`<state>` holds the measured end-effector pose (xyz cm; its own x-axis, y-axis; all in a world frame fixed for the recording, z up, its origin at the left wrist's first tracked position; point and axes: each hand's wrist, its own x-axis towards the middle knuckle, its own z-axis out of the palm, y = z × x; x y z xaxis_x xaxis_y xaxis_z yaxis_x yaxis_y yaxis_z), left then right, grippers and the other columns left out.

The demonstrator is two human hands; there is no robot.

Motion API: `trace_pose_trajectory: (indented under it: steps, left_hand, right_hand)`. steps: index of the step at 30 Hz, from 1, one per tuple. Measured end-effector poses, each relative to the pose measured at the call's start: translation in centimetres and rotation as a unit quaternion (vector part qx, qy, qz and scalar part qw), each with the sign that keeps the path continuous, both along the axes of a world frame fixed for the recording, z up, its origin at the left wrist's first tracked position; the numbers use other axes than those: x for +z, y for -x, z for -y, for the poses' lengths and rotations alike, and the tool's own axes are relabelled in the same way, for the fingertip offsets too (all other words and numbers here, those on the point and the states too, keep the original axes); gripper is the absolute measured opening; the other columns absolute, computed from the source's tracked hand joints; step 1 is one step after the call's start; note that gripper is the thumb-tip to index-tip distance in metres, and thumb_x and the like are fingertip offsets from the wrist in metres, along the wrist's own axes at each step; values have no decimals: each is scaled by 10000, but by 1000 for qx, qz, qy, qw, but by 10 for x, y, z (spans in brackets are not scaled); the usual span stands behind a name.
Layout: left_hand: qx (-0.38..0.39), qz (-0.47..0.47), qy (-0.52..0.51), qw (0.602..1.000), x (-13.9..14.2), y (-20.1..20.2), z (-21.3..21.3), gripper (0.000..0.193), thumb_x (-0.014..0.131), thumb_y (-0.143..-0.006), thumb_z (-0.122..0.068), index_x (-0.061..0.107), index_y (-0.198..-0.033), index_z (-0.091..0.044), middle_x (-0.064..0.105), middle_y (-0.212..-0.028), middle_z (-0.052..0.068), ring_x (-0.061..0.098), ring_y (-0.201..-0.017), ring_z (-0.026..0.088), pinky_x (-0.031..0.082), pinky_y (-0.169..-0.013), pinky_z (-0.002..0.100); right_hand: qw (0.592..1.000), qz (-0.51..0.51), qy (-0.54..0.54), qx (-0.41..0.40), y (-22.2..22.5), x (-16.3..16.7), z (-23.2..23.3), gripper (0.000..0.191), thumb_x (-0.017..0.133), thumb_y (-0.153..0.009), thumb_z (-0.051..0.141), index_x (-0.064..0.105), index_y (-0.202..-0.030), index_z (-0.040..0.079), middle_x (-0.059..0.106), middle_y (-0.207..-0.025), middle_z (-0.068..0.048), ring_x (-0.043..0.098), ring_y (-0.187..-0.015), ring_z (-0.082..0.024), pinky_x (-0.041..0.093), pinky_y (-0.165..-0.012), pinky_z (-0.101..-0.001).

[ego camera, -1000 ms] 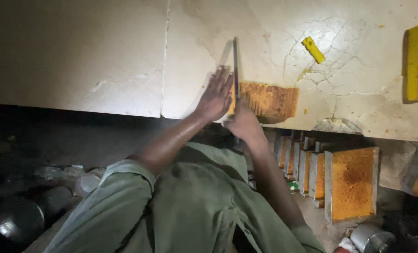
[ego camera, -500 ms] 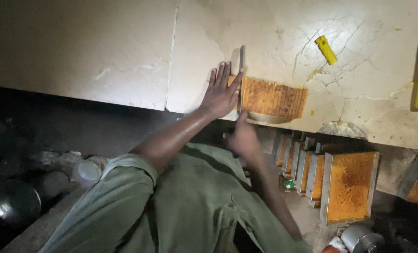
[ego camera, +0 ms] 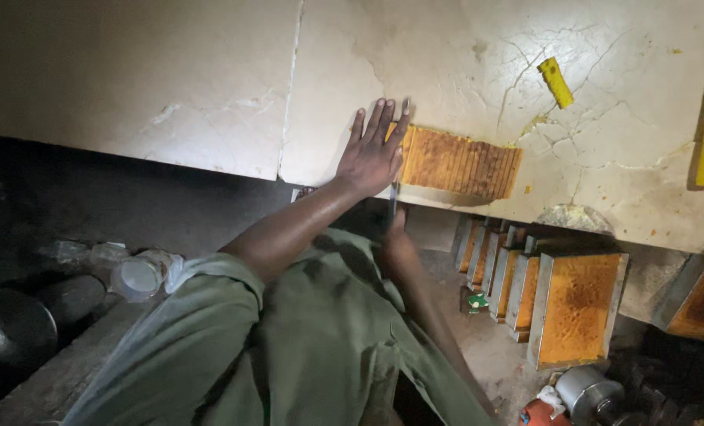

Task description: The person removes a rectangular honeycomb frame from a metal tray and places it on a white table. Using a long knife, they cut the frame into smaller rectangular pieces, trimming the edges and stacking the cut pieces. The person repeats this process with additional frames.

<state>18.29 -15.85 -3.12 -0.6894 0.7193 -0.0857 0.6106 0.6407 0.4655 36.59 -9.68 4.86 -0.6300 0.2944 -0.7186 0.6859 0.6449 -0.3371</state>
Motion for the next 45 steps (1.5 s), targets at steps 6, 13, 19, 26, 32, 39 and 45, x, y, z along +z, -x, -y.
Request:
trace_pose_trajectory:
  steps: [6,13,19,26,32,39,45]
  left_hand:
    - [-31,29,-7,999,5,11,5,701,377,-1033,-305,113,-1638,-71,159,-1687,213,87,-1569,346,21,-1255,540]
    - [-9,-14,-21,1000,-2,5,10,678,391,-1047,-307,172,-1640,-62,241,-1697,141,142,-1585,314,70,-1280,521]
    - [-22,-4,7,1000,-4,7,7,707,396,-1038,-312,155,-1645,-43,235,-1701,140,117,-1596,318,76,-1289,521]
    - [43,42,-21,998,8,6,17,673,361,-1060,-346,161,-1653,-97,199,-1707,137,82,-1595,351,58,-1277,553]
    - [44,15,27,999,18,2,21,661,358,-1052,-348,167,-1656,-157,145,-1723,138,48,-1589,381,36,-1255,625]
    - [29,25,60,997,17,6,16,645,332,-1067,-330,156,-1661,-148,97,-1727,141,18,-1585,377,26,-1256,628]
    - [57,1,31,998,1,2,14,633,319,-1081,-330,189,-1638,-60,139,-1723,152,53,-1592,360,43,-1277,588]
  right_hand:
    - [992,-126,10,28,89,-25,-39,898,854,-783,215,288,-1421,-63,700,-1096,-279,741,-975,-385,602,-856,-425]
    - [995,-86,37,41,2,-9,-9,1198,913,-727,257,67,-1493,-106,656,-1193,-287,651,-1027,-464,532,-865,-501]
    - [999,-18,20,-30,0,-42,5,970,797,-803,205,189,-1493,-102,701,-997,-299,710,-913,-468,562,-779,-511]
    - [978,-207,6,31,75,-22,-33,741,836,-776,224,380,-1242,-128,714,-980,-309,717,-947,-447,576,-802,-495]
    - [988,-157,-2,-17,73,-25,-5,874,793,-812,263,279,-1385,-151,701,-961,-322,718,-893,-461,581,-779,-488]
    - [987,-99,113,-59,-45,-84,2,657,614,-951,345,338,-1379,-69,680,-909,-222,666,-790,-405,554,-710,-480]
    - [996,-70,53,-24,-5,-84,7,583,706,-855,145,343,-1276,-29,655,-887,-274,660,-753,-462,567,-673,-545]
